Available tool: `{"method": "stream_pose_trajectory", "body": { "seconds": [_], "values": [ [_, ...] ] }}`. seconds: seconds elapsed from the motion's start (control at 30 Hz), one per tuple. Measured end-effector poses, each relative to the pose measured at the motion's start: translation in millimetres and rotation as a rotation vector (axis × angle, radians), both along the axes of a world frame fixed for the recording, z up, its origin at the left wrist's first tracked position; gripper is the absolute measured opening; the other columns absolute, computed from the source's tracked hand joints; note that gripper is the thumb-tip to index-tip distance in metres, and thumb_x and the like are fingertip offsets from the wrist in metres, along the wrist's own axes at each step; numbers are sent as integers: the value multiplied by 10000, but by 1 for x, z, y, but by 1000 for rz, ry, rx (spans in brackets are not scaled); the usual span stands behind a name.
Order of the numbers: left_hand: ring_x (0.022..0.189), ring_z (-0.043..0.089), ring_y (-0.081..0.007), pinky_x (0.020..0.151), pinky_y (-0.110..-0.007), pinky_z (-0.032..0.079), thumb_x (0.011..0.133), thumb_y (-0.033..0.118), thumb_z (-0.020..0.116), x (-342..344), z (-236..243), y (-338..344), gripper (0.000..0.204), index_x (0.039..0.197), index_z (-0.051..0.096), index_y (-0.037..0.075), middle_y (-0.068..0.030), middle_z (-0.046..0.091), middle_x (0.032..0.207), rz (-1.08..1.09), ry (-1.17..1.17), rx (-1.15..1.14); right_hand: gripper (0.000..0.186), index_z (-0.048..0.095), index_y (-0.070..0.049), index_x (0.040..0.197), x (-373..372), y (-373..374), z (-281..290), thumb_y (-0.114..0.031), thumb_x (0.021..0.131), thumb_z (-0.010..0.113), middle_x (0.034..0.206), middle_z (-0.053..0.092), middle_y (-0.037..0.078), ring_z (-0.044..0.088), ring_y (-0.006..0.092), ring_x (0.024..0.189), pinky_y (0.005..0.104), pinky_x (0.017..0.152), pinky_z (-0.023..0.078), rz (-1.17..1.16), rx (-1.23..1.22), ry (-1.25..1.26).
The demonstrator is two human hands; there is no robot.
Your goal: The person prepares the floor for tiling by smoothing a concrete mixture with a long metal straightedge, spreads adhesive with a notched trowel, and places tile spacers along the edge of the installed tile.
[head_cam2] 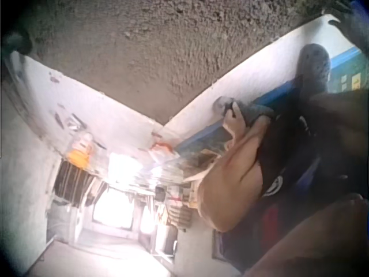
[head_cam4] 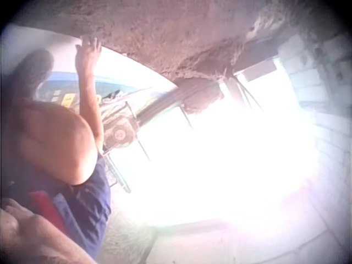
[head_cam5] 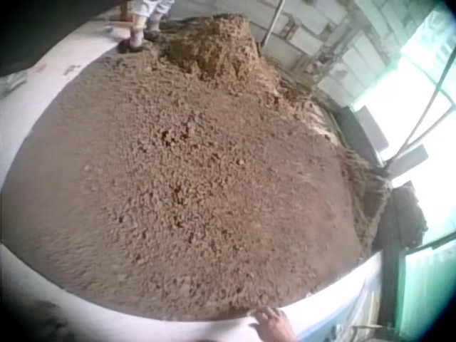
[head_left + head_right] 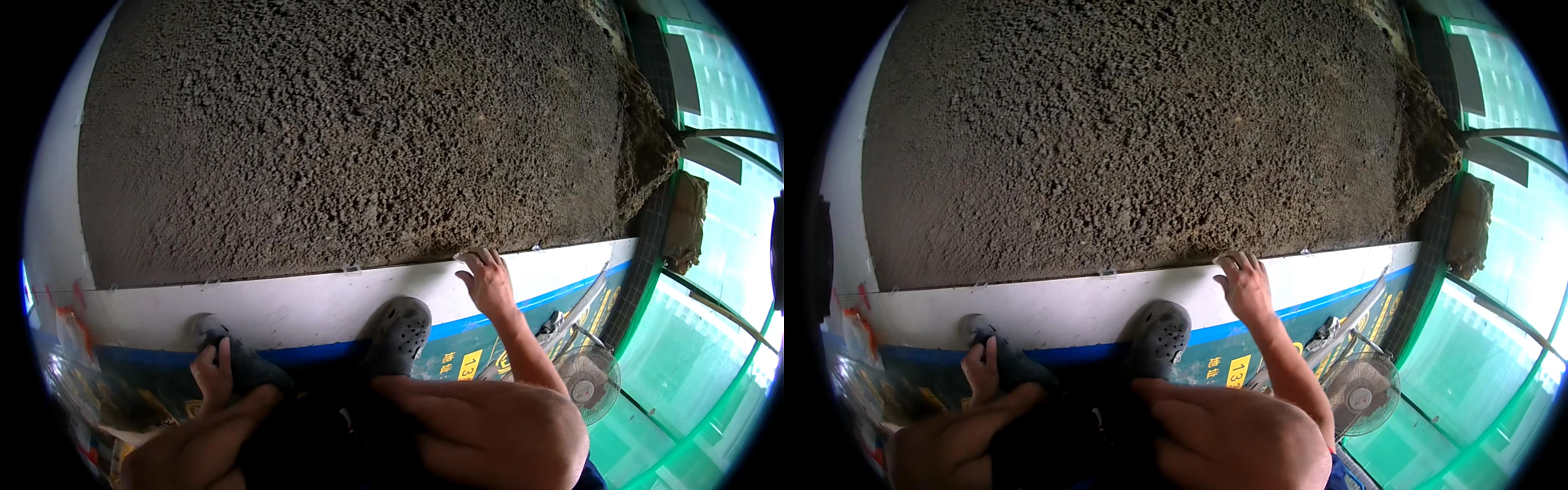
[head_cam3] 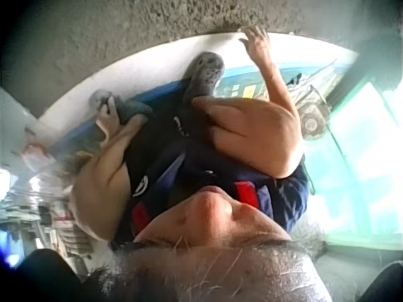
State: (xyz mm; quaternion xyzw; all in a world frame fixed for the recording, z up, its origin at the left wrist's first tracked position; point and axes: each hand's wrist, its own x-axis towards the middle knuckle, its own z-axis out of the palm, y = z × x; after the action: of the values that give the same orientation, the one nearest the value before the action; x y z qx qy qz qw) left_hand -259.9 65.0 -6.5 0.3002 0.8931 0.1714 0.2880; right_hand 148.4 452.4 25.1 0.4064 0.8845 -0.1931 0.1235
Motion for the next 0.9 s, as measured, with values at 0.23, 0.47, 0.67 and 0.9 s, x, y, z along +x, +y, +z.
{"method": "stream_pose_trajectory", "body": {
  "seconds": [0.23, 0.47, 0.67, 0.9],
  "values": [
    [734, 641, -245, 653, -387, 513, 1018, 368, 591, 6, 26, 8, 317, 880, 723, 114, -95, 688, 843, 34, -218, -399, 271, 728, -61, 1111, 26, 4, -26, -59, 956, 505, 1118, 713, 198, 659, 373, 1041, 457, 895, 522, -90, -219, 43],
    [690, 574, -465, 578, -496, 457, 941, 338, 704, -49, 48, -12, 433, 676, 577, 19, -236, 587, 694, 206, -23, 96, 114, 615, 24, 892, 60, 13, -68, -76, 899, 562, 762, 604, 252, 563, 443, 720, 518, 666, 432, 28, -2, -16],
    [1059, 610, -419, 940, -473, 493, 889, 104, 655, -243, 44, -112, 252, 1106, 623, -19, -250, 632, 1106, 530, 635, -59, 99, 639, 11, 934, 40, 29, -71, -65, 894, 589, 850, 625, 235, 591, 421, 797, 492, 723, 459, -69, 4, -62],
    [1182, 569, -420, 1001, -486, 470, 916, 138, 583, -419, 7, -199, 361, 1237, 585, -28, -236, 608, 1226, 248, 592, -401, 115, 667, -4, 982, 19, 23, -58, -52, 889, 621, 954, 650, 216, 622, 396, 887, 461, 791, 490, -179, -7, -99]
  ]
}}
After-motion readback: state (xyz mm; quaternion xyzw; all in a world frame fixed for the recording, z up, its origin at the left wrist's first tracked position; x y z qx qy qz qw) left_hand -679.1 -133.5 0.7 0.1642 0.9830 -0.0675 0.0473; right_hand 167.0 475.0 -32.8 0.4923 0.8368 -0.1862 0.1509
